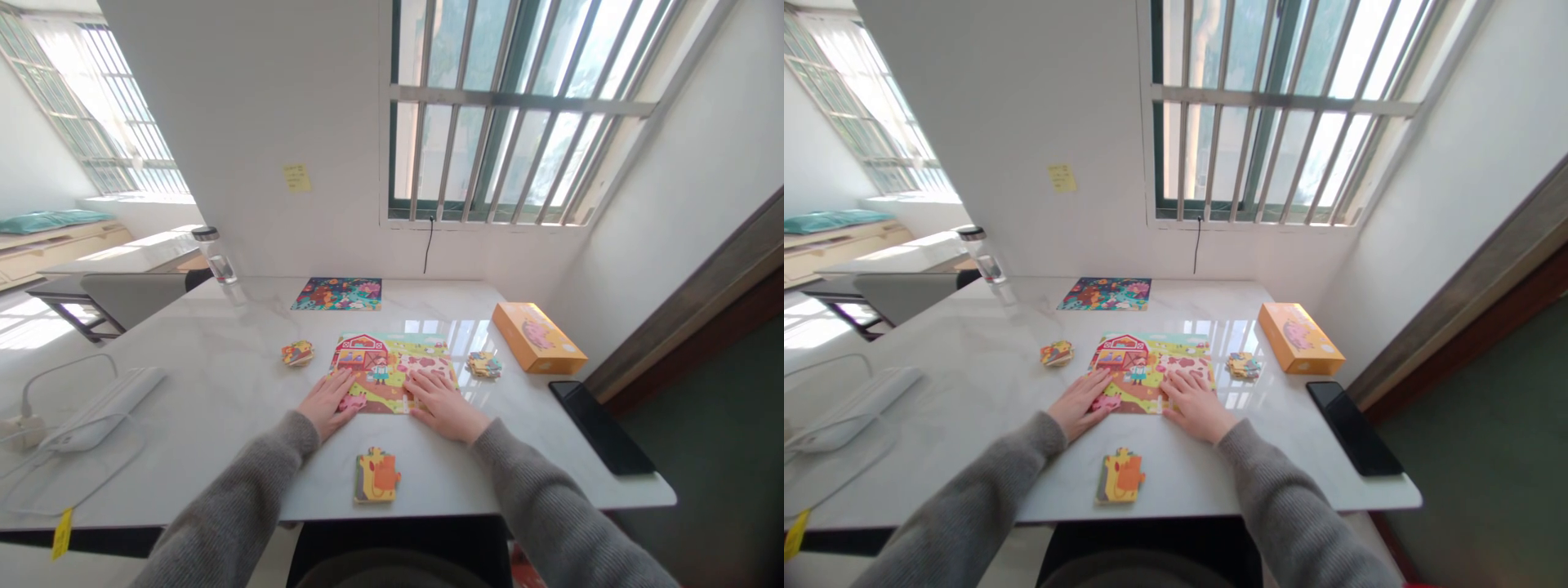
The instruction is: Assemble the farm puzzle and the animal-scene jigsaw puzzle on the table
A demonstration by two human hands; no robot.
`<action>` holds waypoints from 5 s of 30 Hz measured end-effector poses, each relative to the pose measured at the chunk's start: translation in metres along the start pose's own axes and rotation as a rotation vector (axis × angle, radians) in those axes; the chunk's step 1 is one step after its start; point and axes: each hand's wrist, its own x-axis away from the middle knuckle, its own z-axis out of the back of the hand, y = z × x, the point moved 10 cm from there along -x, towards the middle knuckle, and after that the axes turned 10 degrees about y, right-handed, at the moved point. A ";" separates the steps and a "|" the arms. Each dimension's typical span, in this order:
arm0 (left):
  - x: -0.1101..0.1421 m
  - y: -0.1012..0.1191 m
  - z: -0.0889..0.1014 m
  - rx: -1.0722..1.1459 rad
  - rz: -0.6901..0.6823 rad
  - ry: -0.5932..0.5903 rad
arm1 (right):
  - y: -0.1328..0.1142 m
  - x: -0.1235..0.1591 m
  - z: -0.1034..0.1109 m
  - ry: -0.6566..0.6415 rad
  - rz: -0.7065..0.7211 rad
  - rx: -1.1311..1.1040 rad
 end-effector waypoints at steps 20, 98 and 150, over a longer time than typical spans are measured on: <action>-0.014 0.013 0.009 -0.033 0.025 0.001 | 0.152 0.018 0.046 0.148 -0.400 0.261; -0.071 0.065 -0.017 -0.041 -0.211 -0.015 | 0.034 0.041 0.029 0.132 -0.312 0.267; -0.214 0.015 -0.059 -0.035 0.063 0.016 | 0.193 -0.102 -0.004 0.184 -0.565 0.259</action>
